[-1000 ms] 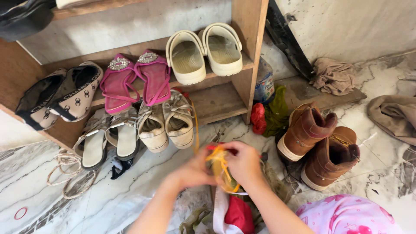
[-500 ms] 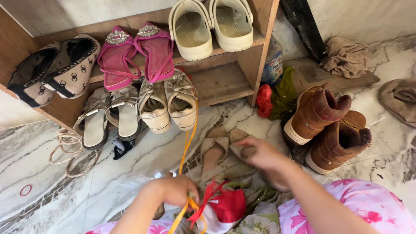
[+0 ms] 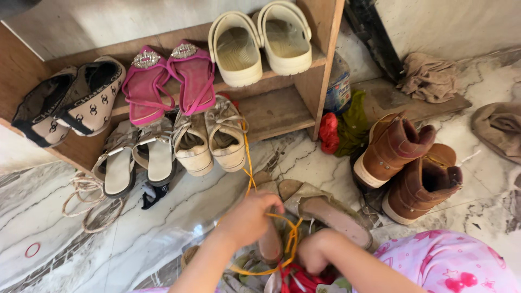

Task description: The person organizes a variety of shoes from the floor onto a three-tier wooden shoe rack. They pick up pairs of sneakers, flats, sandals, and boots, then place them neatly on the shelves.

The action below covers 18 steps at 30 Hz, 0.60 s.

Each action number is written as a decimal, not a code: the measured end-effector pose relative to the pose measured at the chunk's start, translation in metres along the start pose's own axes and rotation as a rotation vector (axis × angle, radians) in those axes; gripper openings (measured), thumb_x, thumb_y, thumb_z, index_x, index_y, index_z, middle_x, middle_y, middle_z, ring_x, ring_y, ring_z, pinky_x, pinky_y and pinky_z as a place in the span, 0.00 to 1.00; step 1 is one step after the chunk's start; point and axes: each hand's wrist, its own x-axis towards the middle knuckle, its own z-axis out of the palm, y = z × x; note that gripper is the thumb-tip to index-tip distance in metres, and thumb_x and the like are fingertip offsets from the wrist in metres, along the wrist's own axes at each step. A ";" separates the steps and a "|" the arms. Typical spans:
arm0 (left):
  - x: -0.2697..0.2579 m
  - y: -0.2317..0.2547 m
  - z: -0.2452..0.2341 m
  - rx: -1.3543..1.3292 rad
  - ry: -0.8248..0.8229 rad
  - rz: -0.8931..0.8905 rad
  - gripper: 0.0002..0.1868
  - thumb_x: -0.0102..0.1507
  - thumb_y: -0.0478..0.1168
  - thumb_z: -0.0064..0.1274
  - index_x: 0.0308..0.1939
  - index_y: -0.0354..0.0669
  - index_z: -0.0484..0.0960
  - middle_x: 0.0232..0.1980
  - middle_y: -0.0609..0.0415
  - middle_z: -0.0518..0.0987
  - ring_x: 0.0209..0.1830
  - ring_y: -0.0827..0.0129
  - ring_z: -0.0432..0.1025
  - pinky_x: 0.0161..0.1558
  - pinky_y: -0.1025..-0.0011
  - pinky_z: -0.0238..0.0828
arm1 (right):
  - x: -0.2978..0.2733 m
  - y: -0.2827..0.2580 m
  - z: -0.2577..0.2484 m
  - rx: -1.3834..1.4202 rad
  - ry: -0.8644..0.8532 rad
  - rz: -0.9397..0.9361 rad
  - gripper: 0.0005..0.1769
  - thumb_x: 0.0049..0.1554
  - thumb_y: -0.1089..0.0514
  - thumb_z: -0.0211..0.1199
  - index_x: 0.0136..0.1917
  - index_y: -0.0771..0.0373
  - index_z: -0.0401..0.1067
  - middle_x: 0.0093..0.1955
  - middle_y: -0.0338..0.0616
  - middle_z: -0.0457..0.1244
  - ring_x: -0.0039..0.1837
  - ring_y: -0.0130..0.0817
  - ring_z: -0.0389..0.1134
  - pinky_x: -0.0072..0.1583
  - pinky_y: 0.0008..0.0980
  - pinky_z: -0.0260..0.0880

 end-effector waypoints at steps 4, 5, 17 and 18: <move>0.001 0.005 0.029 0.030 -0.093 -0.155 0.23 0.62 0.36 0.47 0.62 0.57 0.74 0.58 0.45 0.78 0.62 0.49 0.72 0.59 0.54 0.69 | -0.022 -0.027 -0.021 0.190 0.350 0.450 0.24 0.46 0.59 0.63 0.57 0.65 0.76 0.54 0.55 0.70 0.58 0.47 0.72 0.58 0.45 0.72; 0.000 0.003 0.035 0.077 -0.098 -0.219 0.22 0.63 0.37 0.47 0.62 0.55 0.73 0.60 0.46 0.76 0.62 0.49 0.71 0.59 0.53 0.68 | -0.031 -0.032 -0.025 0.271 0.524 0.535 0.28 0.46 0.58 0.66 0.62 0.63 0.71 0.55 0.53 0.70 0.59 0.47 0.72 0.59 0.44 0.73; -0.020 -0.050 0.033 0.394 -0.744 -0.495 0.21 0.55 0.32 0.51 0.52 0.39 0.83 0.57 0.41 0.82 0.57 0.51 0.78 0.55 0.52 0.71 | -0.033 -0.031 -0.022 0.248 0.140 0.050 0.29 0.42 0.52 0.72 0.58 0.59 0.77 0.54 0.49 0.71 0.57 0.47 0.72 0.58 0.43 0.72; -0.024 -0.049 0.033 0.405 -0.689 -0.561 0.21 0.57 0.33 0.51 0.55 0.41 0.82 0.59 0.43 0.81 0.59 0.51 0.76 0.59 0.47 0.65 | -0.030 -0.032 -0.019 0.208 0.039 0.070 0.28 0.42 0.52 0.72 0.57 0.60 0.76 0.54 0.49 0.71 0.58 0.48 0.72 0.59 0.43 0.71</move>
